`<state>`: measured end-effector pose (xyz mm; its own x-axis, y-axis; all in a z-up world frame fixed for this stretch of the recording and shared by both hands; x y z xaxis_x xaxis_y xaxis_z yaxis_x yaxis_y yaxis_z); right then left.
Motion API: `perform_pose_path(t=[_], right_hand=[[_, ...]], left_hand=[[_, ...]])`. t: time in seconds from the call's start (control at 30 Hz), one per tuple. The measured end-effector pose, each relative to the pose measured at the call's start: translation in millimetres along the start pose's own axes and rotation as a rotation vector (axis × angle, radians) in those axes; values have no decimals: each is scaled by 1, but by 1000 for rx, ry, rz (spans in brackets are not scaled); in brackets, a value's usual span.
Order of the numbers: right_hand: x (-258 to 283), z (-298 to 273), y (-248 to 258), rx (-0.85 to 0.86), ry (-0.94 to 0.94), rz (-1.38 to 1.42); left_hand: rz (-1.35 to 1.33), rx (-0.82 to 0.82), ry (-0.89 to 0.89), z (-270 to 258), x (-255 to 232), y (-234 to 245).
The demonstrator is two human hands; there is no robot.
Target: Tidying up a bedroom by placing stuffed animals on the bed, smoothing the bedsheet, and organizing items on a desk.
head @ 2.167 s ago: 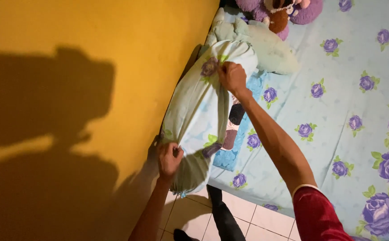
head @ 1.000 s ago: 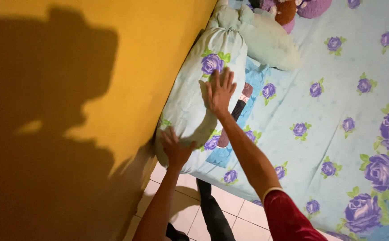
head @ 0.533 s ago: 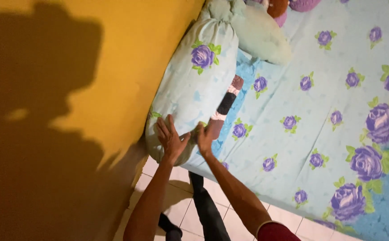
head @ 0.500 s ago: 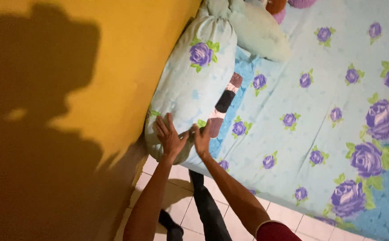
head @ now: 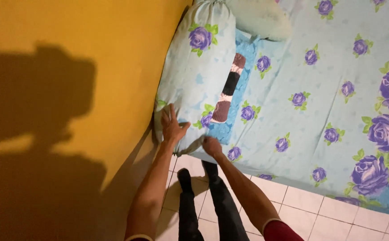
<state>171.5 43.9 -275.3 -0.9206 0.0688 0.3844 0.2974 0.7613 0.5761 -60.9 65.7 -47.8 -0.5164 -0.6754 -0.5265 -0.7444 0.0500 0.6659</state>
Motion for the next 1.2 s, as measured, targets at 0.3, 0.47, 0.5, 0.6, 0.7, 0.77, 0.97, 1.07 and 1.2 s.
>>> perform_pose_path(t=[0.3,0.47,0.5,0.6,0.7,0.77,0.97,1.07,1.2], right_hand=[[132,-100,188,-725,293,750],[123,-89,135,-601,145,755],[122,-86,125,-551,123,751],[66,-11,-80,-167,511,-413],[-53,7,-102,96,-202,-15],[-17,-52,-27,-32,-244,253],[30,-121,84,-406,-84,730],[32,-145,122,-554,-18,816],[47,-248,212,-658,-14,913]], left_hand=[[20,-9,-113,5,32,-6],[102,27,-140,-3,33,3],[77,54,-144,-6,30,6],[309,158,-80,19,84,-34],[328,4,-88,13,95,-19],[323,-44,-89,21,100,-18],[235,-133,-279,-9,51,-3],[161,-210,-546,-40,-8,-1],[-28,-280,-910,-118,-122,19]])
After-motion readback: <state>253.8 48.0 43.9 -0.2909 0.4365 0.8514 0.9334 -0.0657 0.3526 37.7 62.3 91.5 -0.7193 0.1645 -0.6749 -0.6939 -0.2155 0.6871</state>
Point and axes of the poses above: each hand's wrist, its own z-axis towards the middle knuckle, its own y-axis out of the back of the hand, x = y × z, the point moved 10 cm from there along z, towards the middle knuckle
